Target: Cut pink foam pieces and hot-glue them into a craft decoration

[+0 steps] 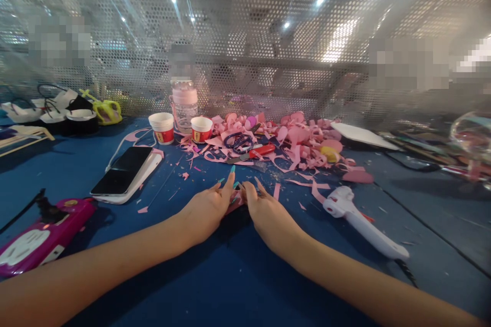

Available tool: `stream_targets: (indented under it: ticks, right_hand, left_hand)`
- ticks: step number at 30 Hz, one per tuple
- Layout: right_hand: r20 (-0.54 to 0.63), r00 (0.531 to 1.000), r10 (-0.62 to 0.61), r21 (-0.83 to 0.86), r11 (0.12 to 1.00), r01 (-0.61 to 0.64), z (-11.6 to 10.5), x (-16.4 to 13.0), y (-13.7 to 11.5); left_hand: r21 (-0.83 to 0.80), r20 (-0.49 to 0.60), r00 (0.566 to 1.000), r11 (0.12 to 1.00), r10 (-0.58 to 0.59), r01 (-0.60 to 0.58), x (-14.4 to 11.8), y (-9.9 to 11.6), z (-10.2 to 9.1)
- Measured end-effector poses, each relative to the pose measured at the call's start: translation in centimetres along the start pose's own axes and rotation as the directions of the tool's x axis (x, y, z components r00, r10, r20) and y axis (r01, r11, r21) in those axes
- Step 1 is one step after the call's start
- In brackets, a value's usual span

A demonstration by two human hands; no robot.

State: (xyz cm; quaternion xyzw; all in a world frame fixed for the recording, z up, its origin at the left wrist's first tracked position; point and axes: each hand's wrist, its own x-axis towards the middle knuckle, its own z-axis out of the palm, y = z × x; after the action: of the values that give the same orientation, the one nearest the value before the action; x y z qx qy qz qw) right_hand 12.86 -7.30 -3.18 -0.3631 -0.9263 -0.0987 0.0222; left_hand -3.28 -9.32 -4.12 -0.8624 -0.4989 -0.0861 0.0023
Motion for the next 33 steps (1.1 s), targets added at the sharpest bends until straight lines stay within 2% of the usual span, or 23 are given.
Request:
stream_targets:
  ticks: [5, 10, 14, 18, 22, 30, 33]
  right_hand:
    - [-0.033, 0.999, 0.012, 0.032, 0.999, -0.011, 0.3, -0.2, 0.1]
    - [-0.096, 0.989, 0.11, 0.141, 0.985, -0.095, 0.4, -0.3, 0.0]
    - [-0.159, 0.98, 0.123, 0.105, 0.989, -0.107, 0.6, -0.4, -0.1]
    - [-0.138, 0.984, 0.111, -0.023, 0.993, -0.115, 0.7, -0.3, -0.2]
    - [-0.121, 0.991, 0.052, -0.097, 0.993, -0.064, 0.6, -0.2, -0.4]
    - [-0.08, 0.995, 0.054, -0.065, 0.996, -0.059, -0.3, -0.7, -0.8]
    - [-0.083, 0.994, 0.072, -0.038, 0.996, -0.075, -0.3, -0.8, -0.8]
  left_hand:
    - [-0.027, 0.023, 0.998, 0.997, -0.065, 0.066, -0.2, 0.4, 0.0]
    - [-0.063, -0.017, 0.997, 0.995, -0.072, 0.071, -0.4, 0.4, 0.2]
    - [-0.05, -0.068, 0.996, 0.998, -0.051, 0.048, -0.4, 0.3, 0.4]
    - [0.029, -0.077, 0.997, 0.999, 0.024, -0.022, -0.2, 0.3, 0.8]
    - [0.029, -0.072, 0.997, 0.999, 0.028, -0.026, -0.2, 0.2, 0.9]
    - [0.012, -0.034, 0.999, 1.0, 0.025, -0.025, -0.7, 0.9, 0.7]
    - [0.001, -0.061, 0.998, 1.0, -0.01, 0.01, -0.9, 1.1, 0.9]
